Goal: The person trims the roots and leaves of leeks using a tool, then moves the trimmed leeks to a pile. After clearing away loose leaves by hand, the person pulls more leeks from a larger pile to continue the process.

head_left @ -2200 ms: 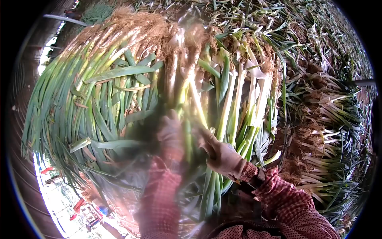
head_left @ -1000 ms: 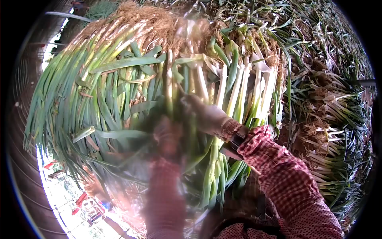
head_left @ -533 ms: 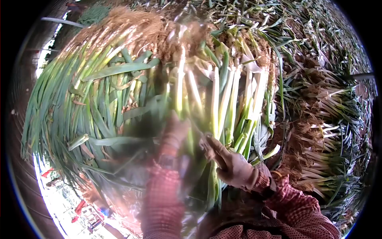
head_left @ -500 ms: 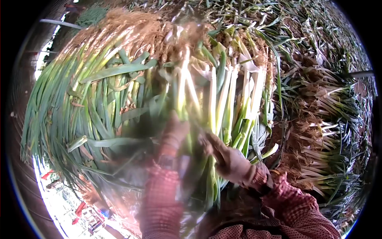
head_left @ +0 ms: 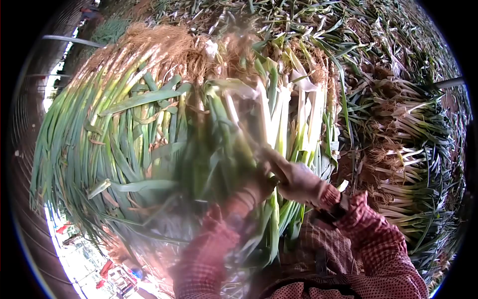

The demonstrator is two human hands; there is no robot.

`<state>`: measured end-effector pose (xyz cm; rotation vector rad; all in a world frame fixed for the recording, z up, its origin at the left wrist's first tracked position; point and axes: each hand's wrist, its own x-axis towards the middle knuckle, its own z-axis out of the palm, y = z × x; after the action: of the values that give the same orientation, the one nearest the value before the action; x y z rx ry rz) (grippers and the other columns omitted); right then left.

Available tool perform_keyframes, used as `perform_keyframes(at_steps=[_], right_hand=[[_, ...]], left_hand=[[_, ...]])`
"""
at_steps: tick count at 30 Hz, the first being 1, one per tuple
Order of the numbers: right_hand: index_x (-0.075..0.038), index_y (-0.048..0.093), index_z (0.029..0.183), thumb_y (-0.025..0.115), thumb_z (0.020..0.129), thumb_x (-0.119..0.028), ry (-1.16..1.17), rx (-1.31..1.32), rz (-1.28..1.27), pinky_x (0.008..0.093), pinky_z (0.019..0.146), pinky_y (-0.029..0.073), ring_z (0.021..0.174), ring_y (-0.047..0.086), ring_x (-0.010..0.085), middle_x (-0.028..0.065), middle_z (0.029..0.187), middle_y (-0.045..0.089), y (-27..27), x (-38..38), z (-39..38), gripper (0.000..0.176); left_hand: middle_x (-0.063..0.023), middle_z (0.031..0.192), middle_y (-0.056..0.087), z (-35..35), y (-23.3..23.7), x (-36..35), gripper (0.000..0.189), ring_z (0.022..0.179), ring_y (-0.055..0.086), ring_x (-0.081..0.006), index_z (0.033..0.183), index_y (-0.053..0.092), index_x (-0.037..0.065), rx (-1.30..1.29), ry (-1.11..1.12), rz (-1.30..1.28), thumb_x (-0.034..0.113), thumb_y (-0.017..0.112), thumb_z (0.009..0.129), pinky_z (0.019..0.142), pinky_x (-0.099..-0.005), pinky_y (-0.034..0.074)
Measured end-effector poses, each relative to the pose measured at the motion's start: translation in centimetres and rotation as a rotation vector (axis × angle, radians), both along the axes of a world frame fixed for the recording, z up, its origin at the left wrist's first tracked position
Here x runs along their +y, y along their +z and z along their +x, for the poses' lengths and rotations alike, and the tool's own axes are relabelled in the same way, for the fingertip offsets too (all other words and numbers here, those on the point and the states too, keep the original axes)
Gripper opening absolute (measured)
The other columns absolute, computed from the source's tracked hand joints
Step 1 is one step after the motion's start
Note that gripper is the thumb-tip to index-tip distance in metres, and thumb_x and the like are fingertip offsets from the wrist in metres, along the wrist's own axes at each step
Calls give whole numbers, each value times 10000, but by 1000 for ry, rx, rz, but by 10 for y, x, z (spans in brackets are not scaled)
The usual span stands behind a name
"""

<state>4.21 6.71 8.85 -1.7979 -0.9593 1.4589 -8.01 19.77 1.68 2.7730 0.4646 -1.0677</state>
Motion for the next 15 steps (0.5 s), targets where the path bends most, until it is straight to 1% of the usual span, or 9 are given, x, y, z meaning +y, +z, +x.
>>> perform_keyframes(at_steps=[2,4,5,6,7,9,11,13,15], right_hand=[[-262,93,1633,468,929,52,-30,-45,-60,430,738,621,868,714,318,227,1080,692,-14,25,14,857],[-266,112,1630,477,907,79,-156,-30,-178,373,562,590,725,677,270,206,967,677,-21,54,31,880],[-258,125,1628,476,894,100,-246,-79,-165,346,493,561,670,651,248,198,934,661,-34,59,31,889],[-243,111,1634,461,891,107,-222,-43,-201,304,484,547,660,643,221,211,1041,679,-19,60,32,893],[-221,70,1643,460,878,113,-150,39,-145,281,477,537,634,633,192,199,1240,667,-3,50,26,922],[-200,19,1646,468,862,109,39,101,-105,276,476,540,614,629,168,149,1415,602,23,33,8,955],[-173,7,1644,460,850,121,237,-24,-155,302,487,552,603,629,174,156,1390,618,14,26,-10,960],[-151,-17,1642,493,847,83,186,-51,-27,325,494,550,583,614,201,200,1131,700,2,30,-19,974],[-170,-27,1644,528,847,58,306,-79,-185,296,469,531,573,596,196,204,1100,699,5,46,-12,998]], left_hand=[[-172,1332,617,13,22,29,485,1182,631,-352,1369,519,107,46,74,-85,431,518,1008,987,-464,509],[-199,1205,658,0,17,70,464,1055,668,-381,1355,505,100,-234,539,-42,393,546,998,883,-465,545],[-213,1142,678,-4,18,90,455,992,686,-396,1347,497,96,-371,723,42,374,560,993,831,-466,563],[-226,1079,699,-2,27,110,448,929,704,-410,1340,490,92,-455,841,137,355,574,988,779,-467,581],[-227,1080,699,7,50,122,443,939,700,-416,1356,472,99,-431,779,362,322,574,988,797,-482,579],[-239,1077,681,1,48,160,470,916,697,-414,1399,426,171,-581,741,610,252,582,963,811,-473,565],[-211,1078,701,-7,37,164,383,941,697,-396,1302,536,159,-652,657,542,238,628,939,835,-465,556],[-196,1052,721,1,35,137,258,966,695,-385,1160,654,93,-609,762,249,204,641,927,891,-449,544],[-198,1003,726,-16,-17,140,173,954,700,-375,997,717,61,-548,615,250,199,680,898,867,-454,541]])
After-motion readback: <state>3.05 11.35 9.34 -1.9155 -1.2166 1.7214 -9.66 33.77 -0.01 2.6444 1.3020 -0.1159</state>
